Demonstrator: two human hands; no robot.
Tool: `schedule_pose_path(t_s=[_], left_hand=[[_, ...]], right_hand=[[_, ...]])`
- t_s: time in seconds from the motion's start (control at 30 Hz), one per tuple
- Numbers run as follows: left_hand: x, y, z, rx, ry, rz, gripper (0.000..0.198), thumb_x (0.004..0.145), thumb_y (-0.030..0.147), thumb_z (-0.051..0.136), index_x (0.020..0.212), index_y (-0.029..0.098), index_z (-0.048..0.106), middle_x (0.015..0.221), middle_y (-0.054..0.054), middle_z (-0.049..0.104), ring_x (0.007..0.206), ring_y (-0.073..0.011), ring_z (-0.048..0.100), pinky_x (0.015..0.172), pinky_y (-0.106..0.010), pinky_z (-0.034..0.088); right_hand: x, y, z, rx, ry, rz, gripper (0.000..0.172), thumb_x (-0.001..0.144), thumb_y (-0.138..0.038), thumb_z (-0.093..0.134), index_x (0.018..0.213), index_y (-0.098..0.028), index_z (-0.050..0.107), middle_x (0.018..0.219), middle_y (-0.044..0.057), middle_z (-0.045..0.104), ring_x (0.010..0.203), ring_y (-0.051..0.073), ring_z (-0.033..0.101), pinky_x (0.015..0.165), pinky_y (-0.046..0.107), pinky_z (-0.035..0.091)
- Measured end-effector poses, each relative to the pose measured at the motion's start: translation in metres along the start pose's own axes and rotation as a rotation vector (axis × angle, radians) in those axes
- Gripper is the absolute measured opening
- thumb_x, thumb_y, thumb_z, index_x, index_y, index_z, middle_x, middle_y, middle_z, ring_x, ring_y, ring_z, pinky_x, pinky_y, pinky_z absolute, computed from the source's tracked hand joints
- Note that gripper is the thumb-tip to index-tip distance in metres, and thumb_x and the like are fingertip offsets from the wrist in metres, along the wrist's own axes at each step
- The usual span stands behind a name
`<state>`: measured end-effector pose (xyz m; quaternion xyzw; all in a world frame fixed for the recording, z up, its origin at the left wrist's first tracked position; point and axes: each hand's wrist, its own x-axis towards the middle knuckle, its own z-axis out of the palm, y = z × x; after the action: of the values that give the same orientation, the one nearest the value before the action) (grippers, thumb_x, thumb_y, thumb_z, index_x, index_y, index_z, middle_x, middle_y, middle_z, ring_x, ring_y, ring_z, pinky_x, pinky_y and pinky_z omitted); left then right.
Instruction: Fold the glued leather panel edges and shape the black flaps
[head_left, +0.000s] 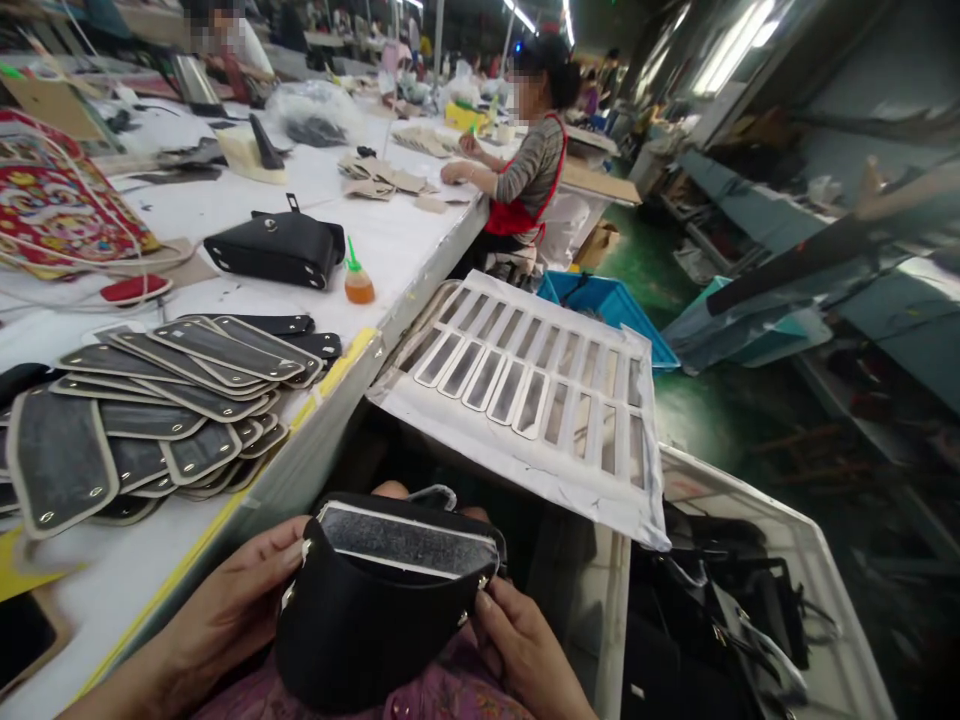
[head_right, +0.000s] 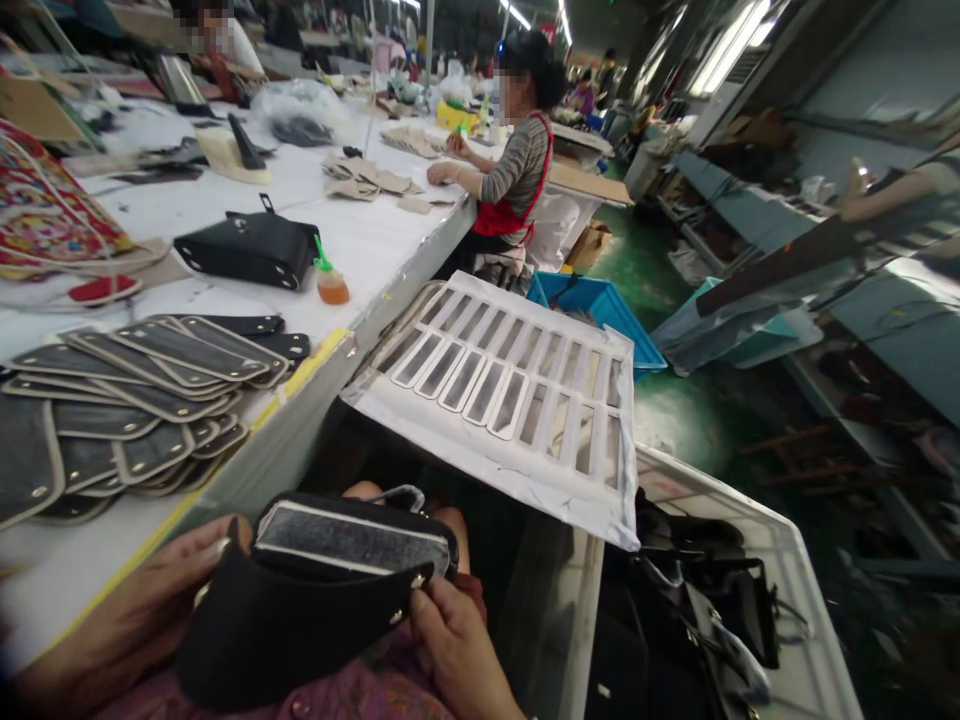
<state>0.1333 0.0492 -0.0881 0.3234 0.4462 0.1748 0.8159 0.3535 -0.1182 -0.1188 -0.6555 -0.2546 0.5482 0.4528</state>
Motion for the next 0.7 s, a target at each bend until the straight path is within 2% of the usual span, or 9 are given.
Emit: schedule_pose_path(t_s=[0.1,0.17,0.27,0.47,0.7], left_hand=[[0.017,0.002,-0.018,0.329,0.156,0.109,0.034,0.066,0.049,0.068,0.08,0.019,0.059,0.066,0.0,0.055,0.058,-0.0142,0.05,0.052,-0.021,0.043],[0.025,0.002,-0.033,0.627,0.259,0.161,0.037,0.068,0.053,0.064,0.085,0.02,0.06,0.069,0.001,0.057,0.059,-0.0147,0.05,0.053,-0.02,0.042],[0.035,-0.002,-0.045,0.919,0.294,0.148,0.042,0.071,0.058,0.058,0.085,0.019,0.06,0.066,0.002,0.055,0.054,-0.0136,0.047,0.05,-0.02,0.038],[0.045,-0.006,-0.042,1.002,0.259,0.086,0.043,0.074,0.06,0.052,0.07,0.018,0.055,0.061,0.002,0.047,0.057,-0.0126,0.042,0.049,-0.017,0.032],[0.049,-0.007,-0.045,0.944,0.243,0.04,0.045,0.074,0.062,0.051,0.071,0.017,0.051,0.061,0.003,0.041,0.056,-0.0117,0.038,0.048,-0.018,0.03]], right_hand=[[0.007,0.008,-0.017,-0.075,0.087,0.033,0.045,0.084,-0.054,0.041,0.059,-0.018,0.038,0.051,-0.005,0.031,0.044,0.007,0.026,0.042,0.02,0.022],[0.013,0.014,-0.027,-0.232,0.18,0.002,0.042,0.083,-0.05,0.045,0.057,-0.017,0.04,0.054,-0.004,0.033,0.051,0.009,0.03,0.046,0.021,0.025],[0.023,0.02,-0.036,-0.379,0.199,-0.017,0.037,0.083,-0.044,0.047,0.06,-0.015,0.048,0.059,-0.002,0.039,0.059,0.011,0.036,0.053,0.022,0.028],[0.027,0.025,-0.042,-0.406,0.18,0.022,0.036,0.084,-0.044,0.045,0.062,-0.016,0.048,0.061,-0.002,0.042,0.061,0.012,0.038,0.054,0.021,0.03],[0.03,0.027,-0.048,-0.464,0.147,0.021,0.035,0.085,-0.042,0.045,0.062,-0.015,0.049,0.058,-0.002,0.044,0.058,0.011,0.038,0.053,0.022,0.028]])
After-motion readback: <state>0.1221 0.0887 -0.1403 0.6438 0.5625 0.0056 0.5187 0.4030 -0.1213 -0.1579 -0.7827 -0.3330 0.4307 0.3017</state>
